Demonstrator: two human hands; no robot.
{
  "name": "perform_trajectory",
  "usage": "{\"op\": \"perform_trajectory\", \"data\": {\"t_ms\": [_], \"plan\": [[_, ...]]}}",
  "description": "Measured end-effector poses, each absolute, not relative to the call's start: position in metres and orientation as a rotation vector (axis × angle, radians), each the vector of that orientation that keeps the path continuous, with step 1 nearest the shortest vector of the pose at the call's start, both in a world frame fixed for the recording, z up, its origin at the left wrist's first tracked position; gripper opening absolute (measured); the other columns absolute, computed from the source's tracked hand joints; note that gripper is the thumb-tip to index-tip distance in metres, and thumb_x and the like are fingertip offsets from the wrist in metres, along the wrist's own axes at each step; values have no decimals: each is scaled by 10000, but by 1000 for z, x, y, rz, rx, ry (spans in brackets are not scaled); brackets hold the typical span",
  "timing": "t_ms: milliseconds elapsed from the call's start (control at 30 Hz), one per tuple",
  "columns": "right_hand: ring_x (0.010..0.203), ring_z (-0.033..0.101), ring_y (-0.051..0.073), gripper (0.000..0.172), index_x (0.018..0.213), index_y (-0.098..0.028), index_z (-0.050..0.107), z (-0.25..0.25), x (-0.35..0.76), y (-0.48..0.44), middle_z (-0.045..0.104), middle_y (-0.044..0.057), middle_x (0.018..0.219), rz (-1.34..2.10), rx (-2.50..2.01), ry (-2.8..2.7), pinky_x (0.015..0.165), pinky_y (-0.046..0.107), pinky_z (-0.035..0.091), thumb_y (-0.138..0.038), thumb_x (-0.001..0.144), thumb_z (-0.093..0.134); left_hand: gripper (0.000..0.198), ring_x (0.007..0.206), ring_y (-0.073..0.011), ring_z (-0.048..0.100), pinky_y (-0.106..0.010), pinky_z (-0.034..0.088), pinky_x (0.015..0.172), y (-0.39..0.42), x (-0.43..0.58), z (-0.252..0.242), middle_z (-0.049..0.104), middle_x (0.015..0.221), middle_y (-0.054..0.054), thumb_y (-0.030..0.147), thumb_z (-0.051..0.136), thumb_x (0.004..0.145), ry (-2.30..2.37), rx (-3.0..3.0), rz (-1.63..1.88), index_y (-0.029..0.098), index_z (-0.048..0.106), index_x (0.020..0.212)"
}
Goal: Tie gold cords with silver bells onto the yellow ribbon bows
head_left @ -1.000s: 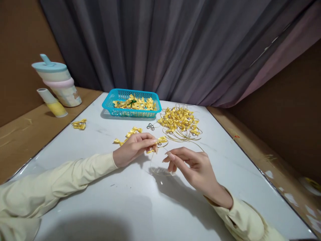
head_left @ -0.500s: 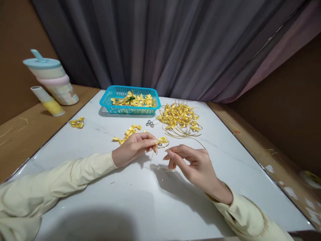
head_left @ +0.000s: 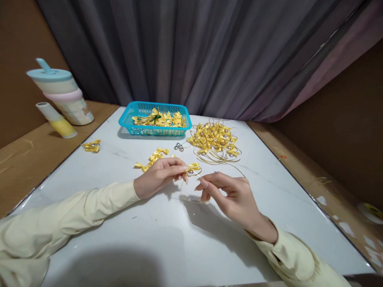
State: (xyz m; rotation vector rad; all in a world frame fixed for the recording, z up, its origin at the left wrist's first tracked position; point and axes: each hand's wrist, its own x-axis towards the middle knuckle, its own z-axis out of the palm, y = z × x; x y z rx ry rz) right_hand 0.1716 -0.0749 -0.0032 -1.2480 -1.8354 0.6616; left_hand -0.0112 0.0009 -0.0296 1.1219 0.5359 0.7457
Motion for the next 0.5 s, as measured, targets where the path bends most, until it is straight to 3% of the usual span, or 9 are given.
{"op": "perform_trajectory", "data": {"t_ms": [500], "plan": [[512, 622, 90, 148, 773, -141, 658, -4, 173, -76, 670, -1, 568, 629, -1242, -1836, 469, 147, 481, -122, 838, 526, 191, 616, -97, 474, -233, 337, 627, 0, -12, -31, 621, 631, -10, 282, 662, 764, 539, 1107, 742, 121, 618, 671]]}}
